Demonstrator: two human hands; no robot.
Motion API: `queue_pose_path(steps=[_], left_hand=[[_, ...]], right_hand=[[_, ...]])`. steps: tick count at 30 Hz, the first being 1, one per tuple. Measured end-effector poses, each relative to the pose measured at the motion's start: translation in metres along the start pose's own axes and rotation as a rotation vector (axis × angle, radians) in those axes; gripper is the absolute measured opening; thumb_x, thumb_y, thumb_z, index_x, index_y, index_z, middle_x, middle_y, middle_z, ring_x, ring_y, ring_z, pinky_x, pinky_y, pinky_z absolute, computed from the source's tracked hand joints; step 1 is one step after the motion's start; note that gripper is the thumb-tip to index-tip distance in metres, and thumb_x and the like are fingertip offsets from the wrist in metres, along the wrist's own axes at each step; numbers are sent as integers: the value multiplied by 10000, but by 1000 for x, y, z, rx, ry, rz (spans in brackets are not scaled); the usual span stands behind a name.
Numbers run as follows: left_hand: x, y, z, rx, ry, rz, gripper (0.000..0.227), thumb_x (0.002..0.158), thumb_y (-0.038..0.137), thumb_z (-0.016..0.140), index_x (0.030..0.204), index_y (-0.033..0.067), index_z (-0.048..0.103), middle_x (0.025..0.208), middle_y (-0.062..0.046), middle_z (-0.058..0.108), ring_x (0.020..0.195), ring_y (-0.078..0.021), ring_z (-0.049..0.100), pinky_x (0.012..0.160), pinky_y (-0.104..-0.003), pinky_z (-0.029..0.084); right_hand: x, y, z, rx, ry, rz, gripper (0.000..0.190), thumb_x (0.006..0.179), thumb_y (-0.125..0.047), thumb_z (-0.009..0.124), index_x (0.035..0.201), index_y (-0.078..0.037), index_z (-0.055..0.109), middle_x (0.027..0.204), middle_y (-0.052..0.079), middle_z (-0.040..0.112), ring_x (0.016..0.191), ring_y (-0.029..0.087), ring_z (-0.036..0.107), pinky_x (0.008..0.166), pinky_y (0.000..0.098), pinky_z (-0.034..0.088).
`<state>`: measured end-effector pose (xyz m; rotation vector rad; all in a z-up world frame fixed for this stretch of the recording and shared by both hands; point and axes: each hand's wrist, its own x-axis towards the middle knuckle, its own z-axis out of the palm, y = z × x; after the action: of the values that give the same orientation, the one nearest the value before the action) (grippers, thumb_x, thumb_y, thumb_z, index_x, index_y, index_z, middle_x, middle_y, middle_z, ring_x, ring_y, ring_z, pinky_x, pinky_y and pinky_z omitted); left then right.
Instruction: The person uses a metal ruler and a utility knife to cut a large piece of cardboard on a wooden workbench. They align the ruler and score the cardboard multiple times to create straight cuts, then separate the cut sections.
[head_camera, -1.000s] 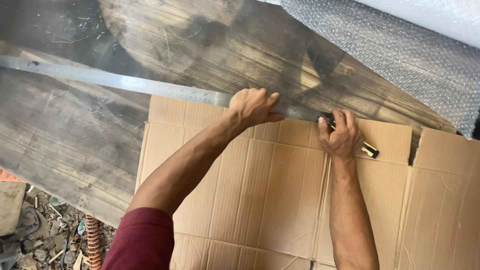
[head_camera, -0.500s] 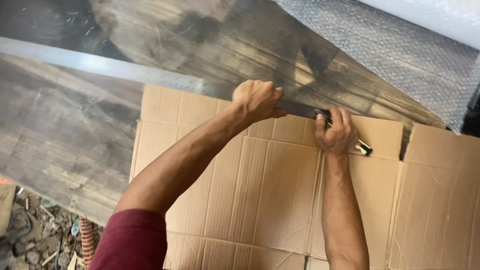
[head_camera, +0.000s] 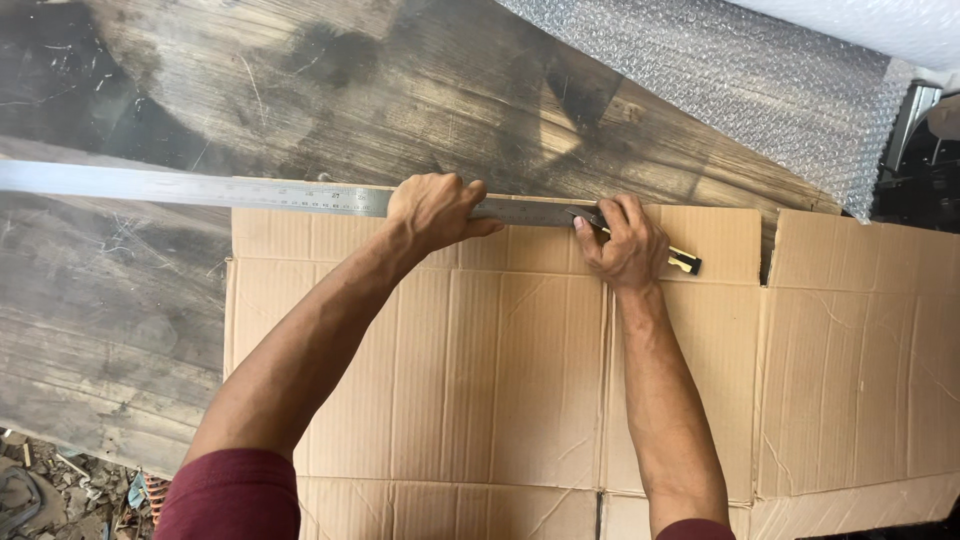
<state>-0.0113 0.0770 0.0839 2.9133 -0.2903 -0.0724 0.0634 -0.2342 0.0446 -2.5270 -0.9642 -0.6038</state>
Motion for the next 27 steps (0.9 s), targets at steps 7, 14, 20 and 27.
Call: queue_pose_path(steps=[7,14,20,27], left_hand=[[-5,-11,51,3,220,20,576,877,693,600,935,120,620,772,-159,675,672,-377,743,595,-493,600],[-3,-14,69,179,542,156,487,834,619,703,940,163,566,886,-50,494,799,-298,604,583,-409,496],[-2,-15,76,144,557,191,490,843,596,704,930,124,606,894,-72,511,832,-303,594,586,-413,507],[-11,-15,76,107,472,134,477,855,577,726,968,124,626,966,-81,530,926,-305,605,650,-427,555]], right_hand=[[2,-3,-5,34,-31,16,340,975,-475,677,1043,-143,699,1014,80,633,911,330,720,738,427,581],[6,-5,-7,54,-77,35,386,998,-465,679,1133,-107,732,1046,120,649,973,347,715,783,445,584],[5,-7,-8,45,-82,78,446,975,-508,707,1144,-97,753,1086,118,659,1003,344,718,804,453,588],[4,-9,-9,38,-99,95,415,939,-462,749,1137,-98,762,1084,95,649,993,327,722,800,434,595]])
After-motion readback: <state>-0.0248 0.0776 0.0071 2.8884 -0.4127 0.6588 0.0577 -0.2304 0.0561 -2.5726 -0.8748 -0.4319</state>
